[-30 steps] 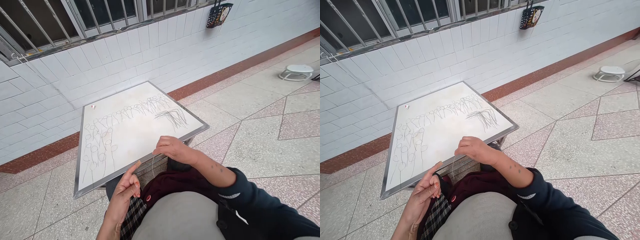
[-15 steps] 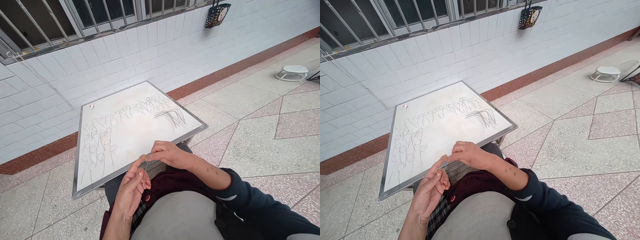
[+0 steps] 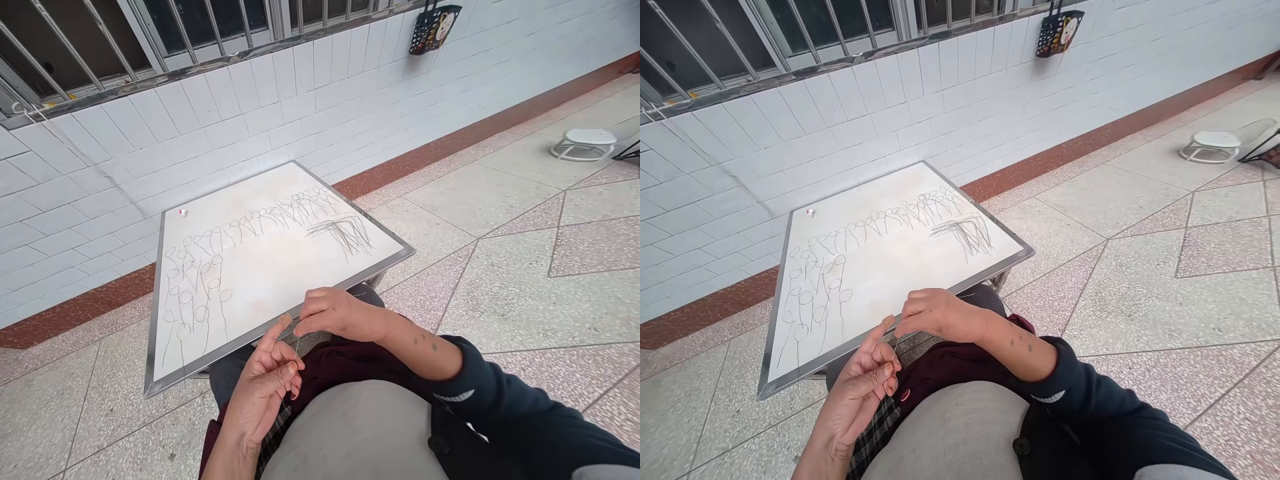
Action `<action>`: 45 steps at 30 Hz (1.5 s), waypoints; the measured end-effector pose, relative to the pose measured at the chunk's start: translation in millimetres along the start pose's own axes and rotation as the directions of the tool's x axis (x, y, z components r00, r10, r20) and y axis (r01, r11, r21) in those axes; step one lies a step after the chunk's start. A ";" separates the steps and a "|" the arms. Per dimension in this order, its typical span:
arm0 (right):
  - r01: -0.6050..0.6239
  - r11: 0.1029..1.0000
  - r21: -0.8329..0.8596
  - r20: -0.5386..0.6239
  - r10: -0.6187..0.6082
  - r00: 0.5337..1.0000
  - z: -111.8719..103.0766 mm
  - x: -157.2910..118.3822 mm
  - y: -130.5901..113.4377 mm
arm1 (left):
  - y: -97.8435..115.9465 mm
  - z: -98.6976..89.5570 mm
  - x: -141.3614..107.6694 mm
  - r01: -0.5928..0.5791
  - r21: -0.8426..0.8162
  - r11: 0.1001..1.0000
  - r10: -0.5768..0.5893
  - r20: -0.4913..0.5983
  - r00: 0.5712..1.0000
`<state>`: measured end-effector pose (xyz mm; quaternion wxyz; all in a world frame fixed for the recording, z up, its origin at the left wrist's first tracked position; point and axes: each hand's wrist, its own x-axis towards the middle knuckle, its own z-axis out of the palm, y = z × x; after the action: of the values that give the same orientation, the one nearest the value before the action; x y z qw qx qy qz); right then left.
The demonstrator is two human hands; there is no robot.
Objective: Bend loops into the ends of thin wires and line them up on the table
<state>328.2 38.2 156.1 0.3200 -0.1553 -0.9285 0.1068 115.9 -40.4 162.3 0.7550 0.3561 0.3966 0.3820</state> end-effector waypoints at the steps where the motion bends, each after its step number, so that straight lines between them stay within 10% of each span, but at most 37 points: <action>1: 0.012 1.000 -0.012 0.036 -0.011 0.999 -1.1 0.0 -1.3 | 1.1 -1.3 -1.6 0.018 0.040 0.999 -0.018 0.000 1.000; 45: 0.064 0.996 0.065 0.193 -0.076 0.978 20.0 -1.9 -13.7 | -3.3 -22.9 -15.7 0.135 0.365 0.921 -0.136 -0.023 0.990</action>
<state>314.0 22.8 143.6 0.2354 -0.1017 -0.9567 0.1374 90.8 -50.0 154.8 0.7007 0.4628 0.4833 0.2477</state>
